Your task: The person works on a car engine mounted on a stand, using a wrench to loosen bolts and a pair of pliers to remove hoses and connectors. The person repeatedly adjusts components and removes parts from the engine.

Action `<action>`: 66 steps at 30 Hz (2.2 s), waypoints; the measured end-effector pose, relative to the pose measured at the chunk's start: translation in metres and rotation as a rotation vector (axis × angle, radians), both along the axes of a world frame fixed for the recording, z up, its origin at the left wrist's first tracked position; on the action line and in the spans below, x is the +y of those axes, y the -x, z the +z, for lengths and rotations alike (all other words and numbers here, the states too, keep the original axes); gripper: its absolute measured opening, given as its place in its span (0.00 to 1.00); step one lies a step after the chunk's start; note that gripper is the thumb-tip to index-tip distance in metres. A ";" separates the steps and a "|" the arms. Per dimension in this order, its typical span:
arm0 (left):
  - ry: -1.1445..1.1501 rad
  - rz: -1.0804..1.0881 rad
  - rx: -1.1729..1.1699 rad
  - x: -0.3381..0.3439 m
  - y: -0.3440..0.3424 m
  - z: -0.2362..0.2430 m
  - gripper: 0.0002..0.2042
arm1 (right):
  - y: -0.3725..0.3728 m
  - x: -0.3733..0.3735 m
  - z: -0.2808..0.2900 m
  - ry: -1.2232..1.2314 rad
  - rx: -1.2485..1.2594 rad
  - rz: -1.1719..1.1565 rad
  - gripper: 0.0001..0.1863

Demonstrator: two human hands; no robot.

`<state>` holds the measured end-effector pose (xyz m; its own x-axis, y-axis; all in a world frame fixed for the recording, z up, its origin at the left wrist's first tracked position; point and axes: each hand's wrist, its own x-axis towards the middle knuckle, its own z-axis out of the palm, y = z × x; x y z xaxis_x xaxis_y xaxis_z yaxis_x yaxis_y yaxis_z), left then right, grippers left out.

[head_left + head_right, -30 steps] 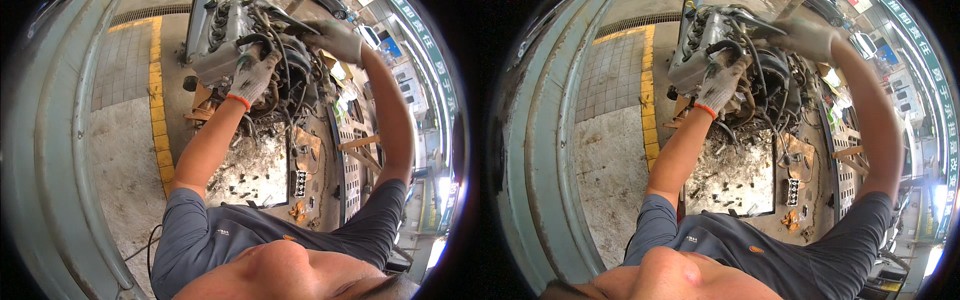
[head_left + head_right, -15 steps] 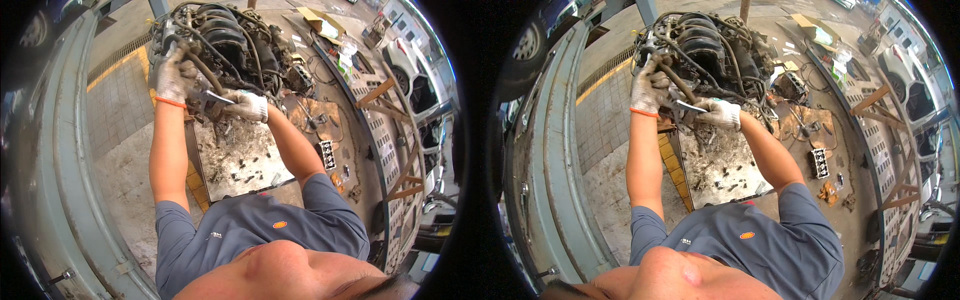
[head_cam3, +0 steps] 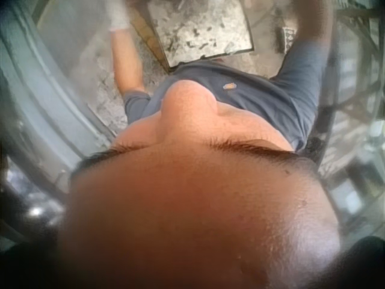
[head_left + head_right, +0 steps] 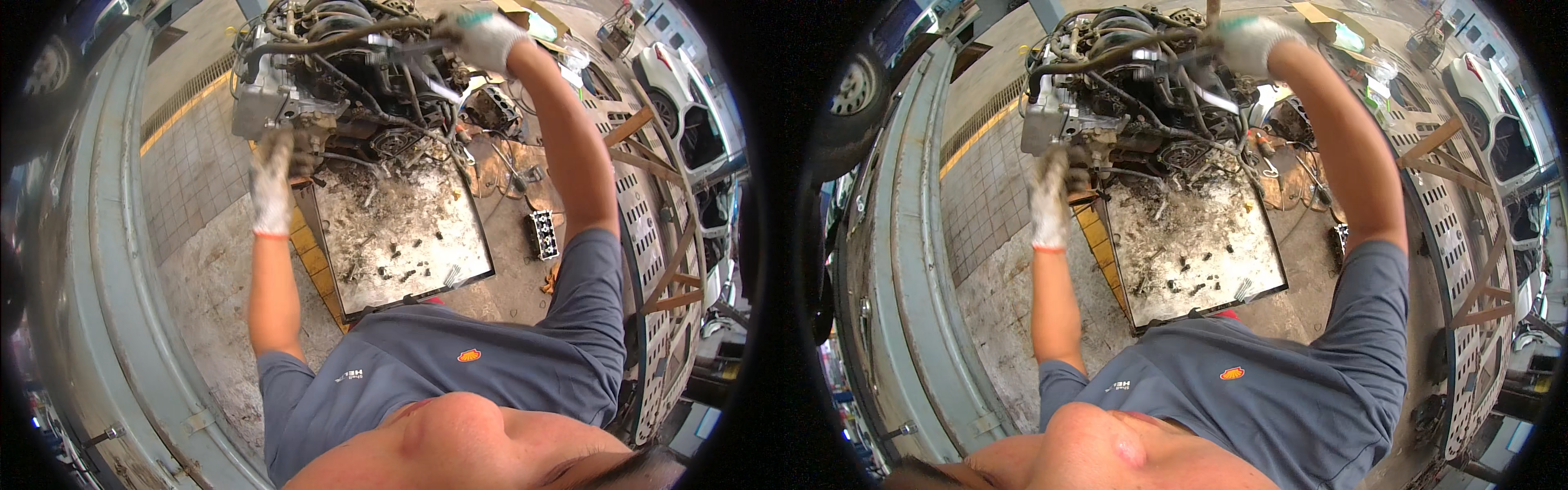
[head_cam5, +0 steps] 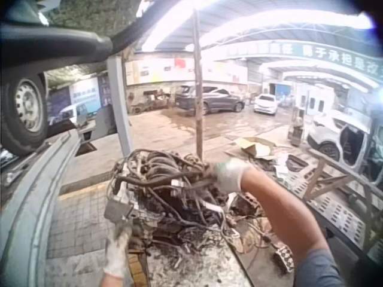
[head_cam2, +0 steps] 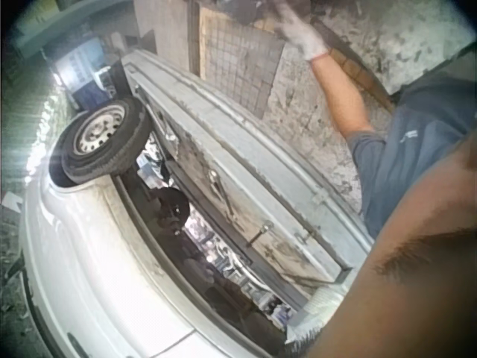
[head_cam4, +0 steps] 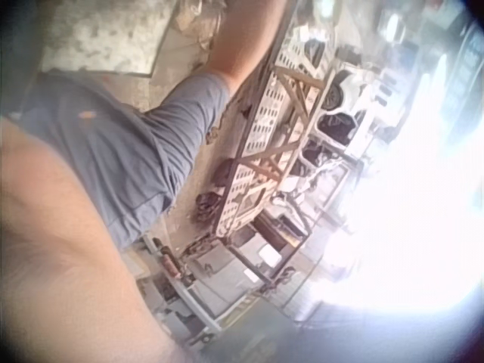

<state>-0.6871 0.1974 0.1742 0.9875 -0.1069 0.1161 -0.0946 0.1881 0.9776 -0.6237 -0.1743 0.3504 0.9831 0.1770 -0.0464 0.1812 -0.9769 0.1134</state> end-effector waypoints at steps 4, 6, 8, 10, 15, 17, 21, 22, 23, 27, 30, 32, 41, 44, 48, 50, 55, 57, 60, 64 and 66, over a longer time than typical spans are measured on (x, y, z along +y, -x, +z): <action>-0.064 0.043 0.088 0.005 0.063 -0.072 0.20 | -0.095 -0.030 0.029 -0.063 -0.325 0.196 0.16; -0.074 0.125 0.179 0.005 0.101 -0.096 0.23 | -0.142 -0.037 -0.001 0.016 -0.318 0.323 0.20; -0.043 0.097 0.228 0.018 0.132 -0.141 0.22 | -0.143 -0.029 -0.023 -0.011 -0.326 0.266 0.22; -0.067 0.133 0.329 0.026 0.155 -0.185 0.20 | -0.143 -0.058 -0.054 -0.047 -0.441 0.446 0.22; -0.027 0.147 0.485 0.034 0.195 -0.253 0.18 | -0.094 -0.138 -0.088 -0.320 -0.373 0.250 0.18; -0.005 0.171 0.597 0.027 0.204 -0.244 0.19 | -0.078 -0.133 -0.095 -0.611 -0.264 0.325 0.16; -0.129 0.023 0.621 0.003 0.178 -0.203 0.27 | 0.046 -0.124 -0.118 -1.087 -0.096 -0.009 0.14; -0.182 -0.038 0.553 -0.001 0.171 -0.209 0.26 | 0.082 -0.119 -0.136 -1.158 -0.125 -0.050 0.16; -0.230 -0.111 0.484 -0.005 0.164 -0.222 0.26 | 0.121 -0.114 -0.153 -1.223 -0.164 -0.096 0.18; 0.034 -0.347 0.326 -0.028 0.163 -0.242 0.23 | 0.218 -0.081 -0.296 -1.750 0.228 -0.035 0.18; 0.245 -0.664 0.546 -0.051 0.163 -0.242 0.26 | 0.278 0.007 -0.313 -1.997 0.497 -0.381 0.10; 0.221 -0.798 0.483 -0.069 0.177 -0.253 0.28 | 0.308 0.033 -0.355 -2.029 0.532 -0.382 0.13; -0.213 -0.565 0.457 -0.109 0.223 -0.228 0.25 | 0.349 0.107 -0.377 -1.619 0.526 -0.623 0.37; -0.192 -0.550 0.484 -0.110 0.227 -0.227 0.26 | 0.344 0.110 -0.355 -1.583 0.564 -0.638 0.37; -0.325 -0.316 0.410 -0.125 0.241 -0.241 0.28 | 0.356 0.105 -0.375 -1.950 0.532 -0.671 0.34; -0.389 -0.365 0.467 -0.132 0.238 -0.221 0.26 | 0.359 0.089 -0.361 -2.061 0.716 -0.688 0.32; -0.174 -0.388 0.537 -0.195 0.279 -0.212 0.23 | 0.393 0.016 -0.382 -1.906 0.758 -0.529 0.29; 0.074 -0.378 0.656 -0.223 0.305 -0.230 0.19 | 0.411 -0.014 -0.378 -1.759 0.740 -0.480 0.27; 0.200 -0.306 0.664 -0.264 0.321 -0.236 0.16 | 0.427 -0.056 -0.422 -1.528 0.646 -0.328 0.23; 0.409 -0.044 0.849 -0.300 0.311 -0.206 0.12 | 0.447 -0.112 -0.378 -1.426 0.713 -0.201 0.25; 0.056 0.039 0.650 -0.303 0.282 -0.247 0.13 | 0.463 -0.142 -0.373 -1.489 0.760 -0.305 0.27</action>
<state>-0.9688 -0.1053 -0.0729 0.8614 -0.0810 -0.5014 0.5045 0.2491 0.8267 -1.0869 -0.3162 -0.0226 0.8230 0.3209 -0.4687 -0.4420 -0.1565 -0.8833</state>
